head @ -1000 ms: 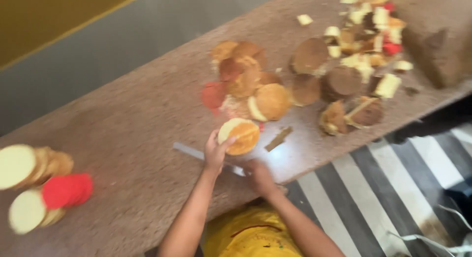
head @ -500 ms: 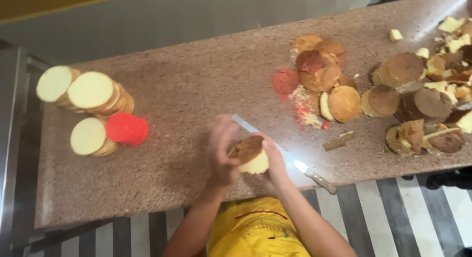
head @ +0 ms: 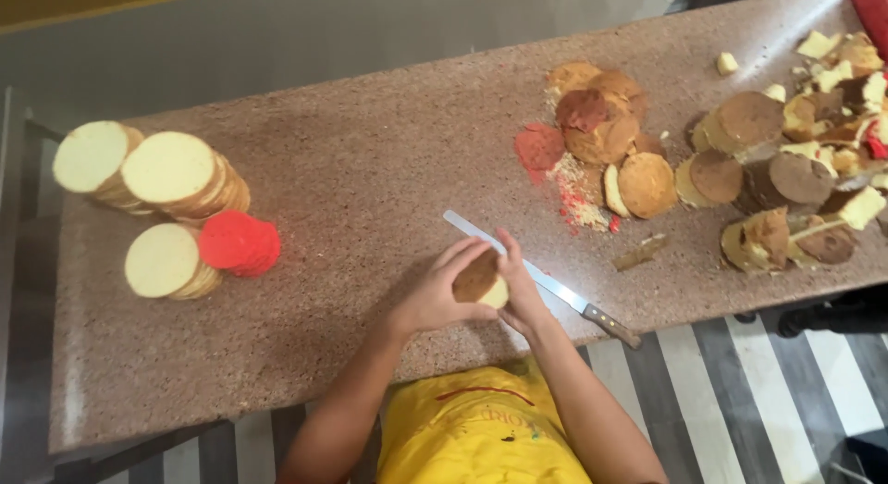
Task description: The person slices round cake layers horizontally with a long knife at a work counter, holding each cake steady with one hand while drawing the knife through it. They set sliced layers aside, move a red cake board, and gather trimmed pieces and scraps toward the end of the counter.
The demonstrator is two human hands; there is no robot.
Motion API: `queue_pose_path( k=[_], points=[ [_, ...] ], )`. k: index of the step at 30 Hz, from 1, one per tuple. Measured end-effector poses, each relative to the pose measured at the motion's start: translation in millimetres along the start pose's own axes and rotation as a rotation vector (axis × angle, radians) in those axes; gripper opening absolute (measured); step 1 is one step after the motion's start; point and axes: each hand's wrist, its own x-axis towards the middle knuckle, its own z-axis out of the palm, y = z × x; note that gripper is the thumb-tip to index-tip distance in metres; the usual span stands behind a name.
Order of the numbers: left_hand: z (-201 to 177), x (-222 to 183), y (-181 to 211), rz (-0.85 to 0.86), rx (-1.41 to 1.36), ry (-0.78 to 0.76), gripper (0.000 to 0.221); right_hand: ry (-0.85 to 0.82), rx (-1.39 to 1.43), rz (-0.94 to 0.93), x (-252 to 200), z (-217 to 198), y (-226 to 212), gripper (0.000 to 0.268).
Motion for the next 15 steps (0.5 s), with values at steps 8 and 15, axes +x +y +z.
queue_pose_path(
  k=[8, 15],
  points=[
    [57, 12, -65, -0.290, 0.577, -0.238, 0.109, 0.420, -1.636, -0.485, -27, -166, 22, 0.069],
    [78, -1, -88, -0.309, 0.569, -0.250, 0.115, 0.293, -1.912, -0.061, -57, -207, 14, 0.023]
  ],
)
